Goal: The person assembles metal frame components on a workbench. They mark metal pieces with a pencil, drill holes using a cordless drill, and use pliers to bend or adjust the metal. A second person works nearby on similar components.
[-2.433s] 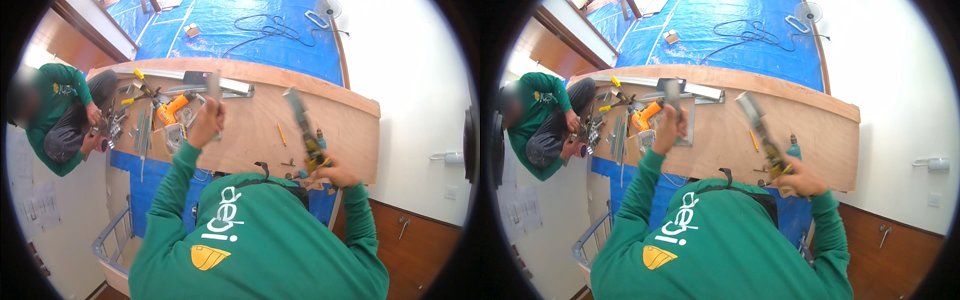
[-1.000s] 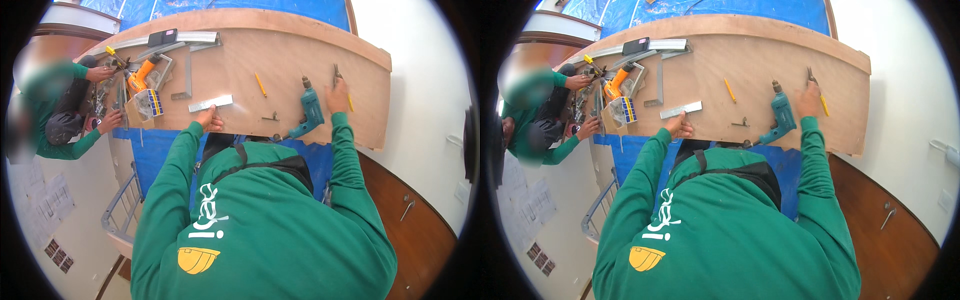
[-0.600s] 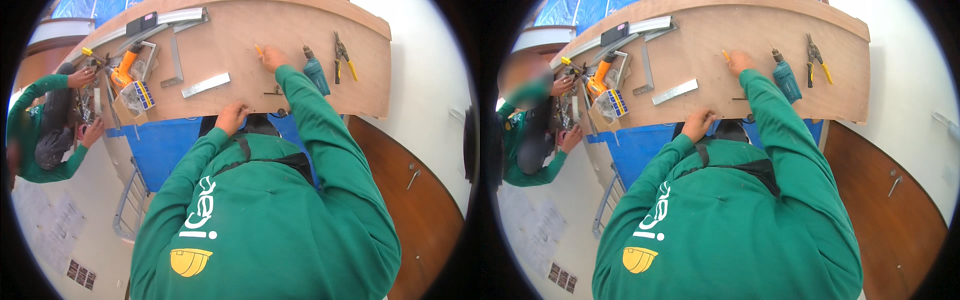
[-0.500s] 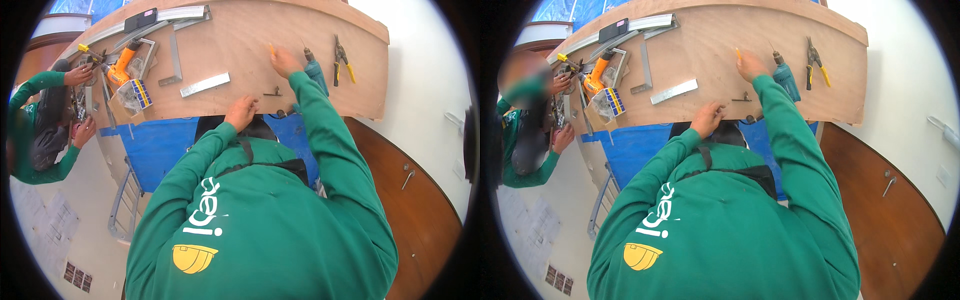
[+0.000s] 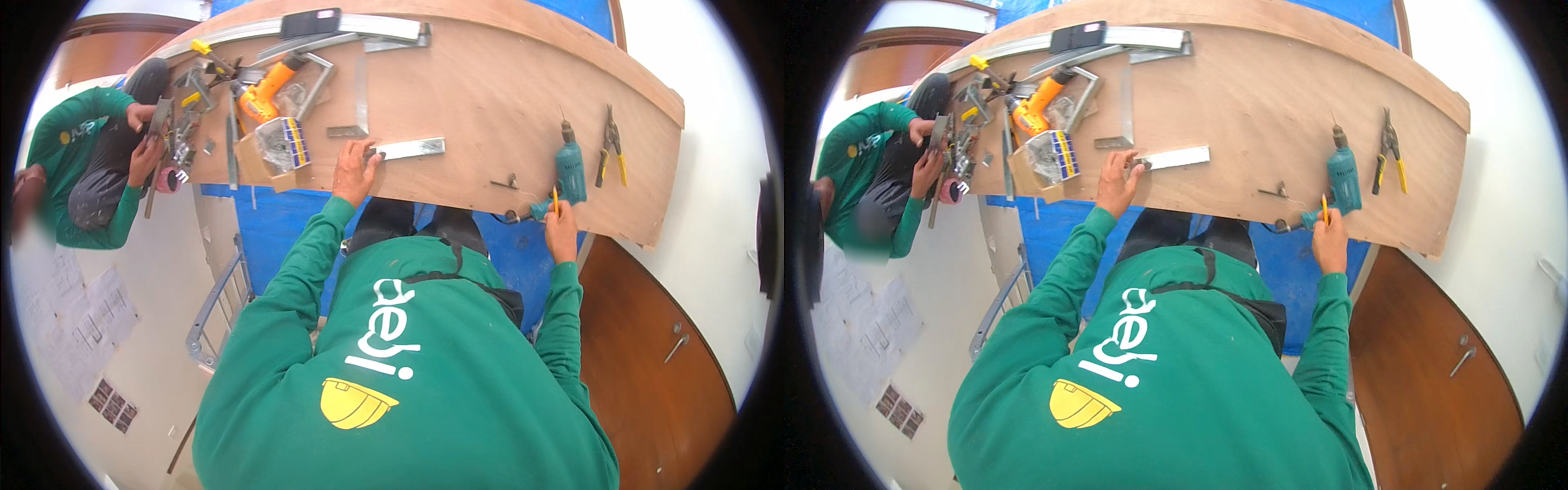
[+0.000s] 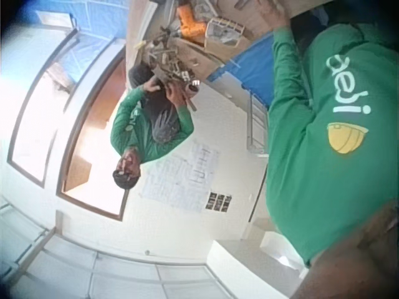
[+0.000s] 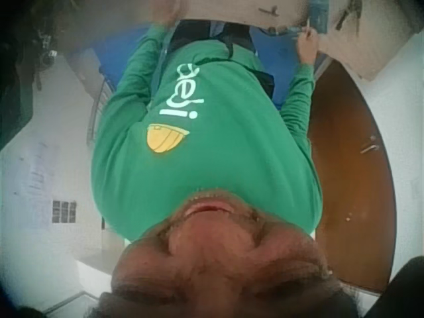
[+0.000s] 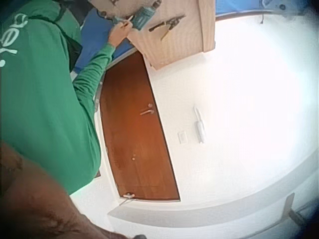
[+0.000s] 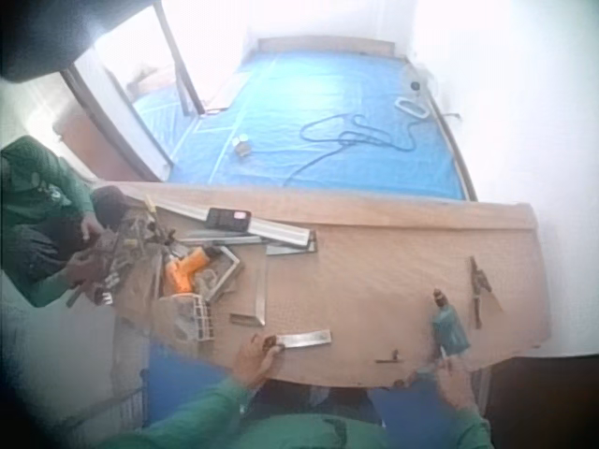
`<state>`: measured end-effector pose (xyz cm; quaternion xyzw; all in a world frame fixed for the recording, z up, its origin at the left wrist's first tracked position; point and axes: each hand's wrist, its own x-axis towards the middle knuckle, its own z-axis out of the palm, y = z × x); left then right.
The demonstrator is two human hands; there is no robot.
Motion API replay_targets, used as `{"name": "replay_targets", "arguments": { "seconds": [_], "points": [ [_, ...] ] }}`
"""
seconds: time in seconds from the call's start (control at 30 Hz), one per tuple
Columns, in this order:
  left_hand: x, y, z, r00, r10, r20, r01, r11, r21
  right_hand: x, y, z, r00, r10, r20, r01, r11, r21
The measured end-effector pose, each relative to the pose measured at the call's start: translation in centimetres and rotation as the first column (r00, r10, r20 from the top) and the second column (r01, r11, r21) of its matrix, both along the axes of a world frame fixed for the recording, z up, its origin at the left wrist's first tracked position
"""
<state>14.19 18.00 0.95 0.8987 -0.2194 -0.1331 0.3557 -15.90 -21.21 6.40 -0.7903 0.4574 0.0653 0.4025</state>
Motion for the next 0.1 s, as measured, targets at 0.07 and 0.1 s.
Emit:
{"name": "replay_targets", "arguments": {
  "seconds": [0.07,0.1],
  "points": [
    [1.8,1.8,0.2,0.994,0.098,-0.048,-0.098,0.995,-0.012,-0.3,0.7,-1.7,0.992,0.100,-0.080,-0.095,0.993,0.063],
    [2.4,2.3,0.6,0.992,0.123,0.000,-0.123,0.992,-0.003,-0.8,0.9,-3.4,0.987,0.154,-0.046,-0.152,0.987,0.054]
  ]
}}
